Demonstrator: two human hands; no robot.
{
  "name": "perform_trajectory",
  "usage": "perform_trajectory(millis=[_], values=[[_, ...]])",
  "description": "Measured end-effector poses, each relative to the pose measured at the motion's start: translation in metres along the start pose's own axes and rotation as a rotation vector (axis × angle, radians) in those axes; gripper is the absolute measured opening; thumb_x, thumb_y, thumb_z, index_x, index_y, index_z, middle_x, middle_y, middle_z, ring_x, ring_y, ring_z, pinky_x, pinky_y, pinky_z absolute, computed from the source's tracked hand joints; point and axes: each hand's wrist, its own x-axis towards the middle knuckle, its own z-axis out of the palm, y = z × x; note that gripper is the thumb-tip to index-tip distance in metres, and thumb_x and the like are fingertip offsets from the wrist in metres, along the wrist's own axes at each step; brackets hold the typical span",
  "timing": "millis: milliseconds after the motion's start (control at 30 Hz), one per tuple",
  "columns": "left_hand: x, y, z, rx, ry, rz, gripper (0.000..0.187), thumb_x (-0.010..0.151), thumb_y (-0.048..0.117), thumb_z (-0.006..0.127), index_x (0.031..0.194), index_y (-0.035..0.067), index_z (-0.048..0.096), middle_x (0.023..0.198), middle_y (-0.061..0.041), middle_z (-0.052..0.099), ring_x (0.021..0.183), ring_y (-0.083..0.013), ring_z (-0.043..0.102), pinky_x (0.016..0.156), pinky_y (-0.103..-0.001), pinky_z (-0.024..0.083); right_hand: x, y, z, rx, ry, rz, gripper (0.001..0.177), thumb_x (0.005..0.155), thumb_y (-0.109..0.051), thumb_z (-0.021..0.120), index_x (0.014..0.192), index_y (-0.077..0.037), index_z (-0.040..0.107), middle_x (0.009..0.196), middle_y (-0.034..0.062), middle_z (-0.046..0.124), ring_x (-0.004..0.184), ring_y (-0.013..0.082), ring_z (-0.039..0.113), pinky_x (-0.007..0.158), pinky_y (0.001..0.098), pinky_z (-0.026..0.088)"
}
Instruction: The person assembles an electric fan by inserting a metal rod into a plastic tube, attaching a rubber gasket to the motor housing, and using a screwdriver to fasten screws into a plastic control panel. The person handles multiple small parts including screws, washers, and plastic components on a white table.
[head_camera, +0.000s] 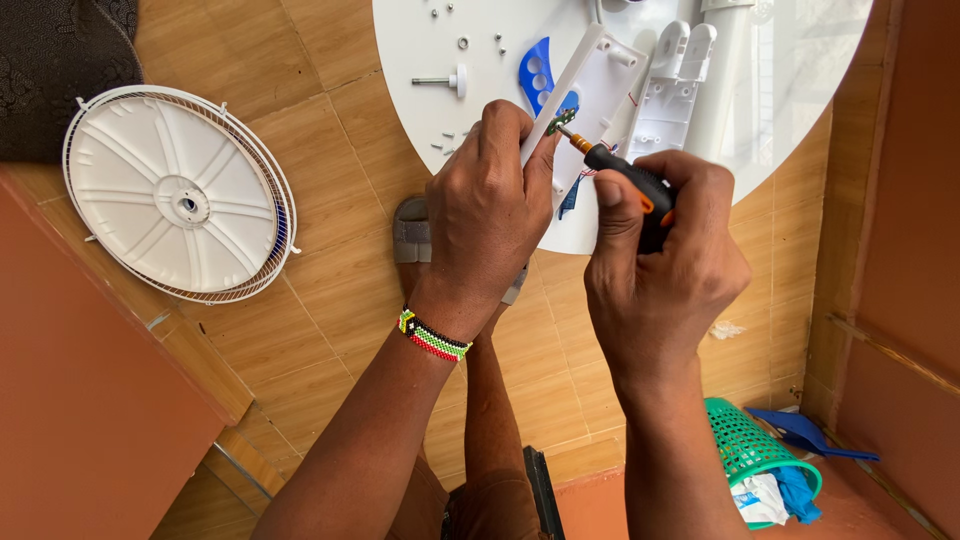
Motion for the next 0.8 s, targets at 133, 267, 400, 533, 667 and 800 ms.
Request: perform_trajectory(millis=[133,267,400,533,667,800], values=[[0.0,0.003,0.002,-0.025,-0.01,-0.026,0.024,0.099,0.012,0.073,0.1,0.003,0.052,0.077,-0.009,0.064,0.065,-0.0183,0.07,0.054,-0.03,0.056,0.002,-0.005,-0.001,0.098,-0.037,-0.01,0.035,0.106,-0.005,0.067,0.134,0.006,0.048,0.112,0.0184,0.056,0.086,0.0186,0.06,0.072,0.0258,0.05],[0.002,0.007,0.0,-0.06,-0.004,-0.05,0.023,0.101,0.011,0.072,0.097,0.004,0.051,0.076,-0.008,0.064,0.065,-0.0187,0.07,0.055,-0.031,0.056,0.006,-0.007,-0.006,0.049,-0.069,-0.247,0.029,0.11,0.002,0.06,0.137,0.002,0.052,0.127,0.0214,0.049,0.109,0.0224,0.063,0.084,0.0239,0.06],[0.001,0.011,0.0,-0.088,0.017,-0.072,0.022,0.102,0.011,0.072,0.097,0.004,0.051,0.078,-0.008,0.065,0.068,-0.0194,0.071,0.057,-0.032,0.057,0.004,-0.008,-0.008,0.015,-0.043,-0.198,0.02,0.109,-0.003,0.07,0.126,-0.001,0.06,0.108,0.014,0.06,0.085,0.0214,0.062,0.067,0.028,0.052],[0.003,0.013,0.004,-0.111,0.031,-0.079,0.023,0.101,0.012,0.072,0.097,0.004,0.051,0.078,-0.008,0.065,0.067,-0.0199,0.071,0.056,-0.033,0.056,0.003,-0.008,-0.008,-0.098,-0.007,0.041,0.022,0.099,-0.016,0.078,0.1,-0.001,0.063,0.077,0.0096,0.059,0.059,0.0227,0.057,0.056,0.0337,0.046],[0.003,0.016,0.003,-0.128,0.041,-0.073,0.022,0.102,0.013,0.072,0.099,0.004,0.052,0.081,-0.008,0.066,0.071,-0.0203,0.072,0.058,-0.032,0.057,0.0,-0.008,-0.013,0.015,0.012,-0.051,0.019,0.114,-0.008,0.069,0.125,0.003,0.057,0.103,0.0122,0.06,0.083,0.0229,0.063,0.07,0.0322,0.05],[0.004,0.023,0.0,-0.149,0.06,-0.073,0.02,0.102,0.011,0.072,0.1,0.005,0.053,0.082,-0.007,0.067,0.071,-0.0206,0.072,0.058,-0.033,0.056,0.001,-0.01,-0.019,0.066,0.081,-0.291,0.031,0.107,-0.003,0.074,0.129,0.005,0.053,0.119,0.0156,0.058,0.098,0.0294,0.062,0.074,0.033,0.054]])
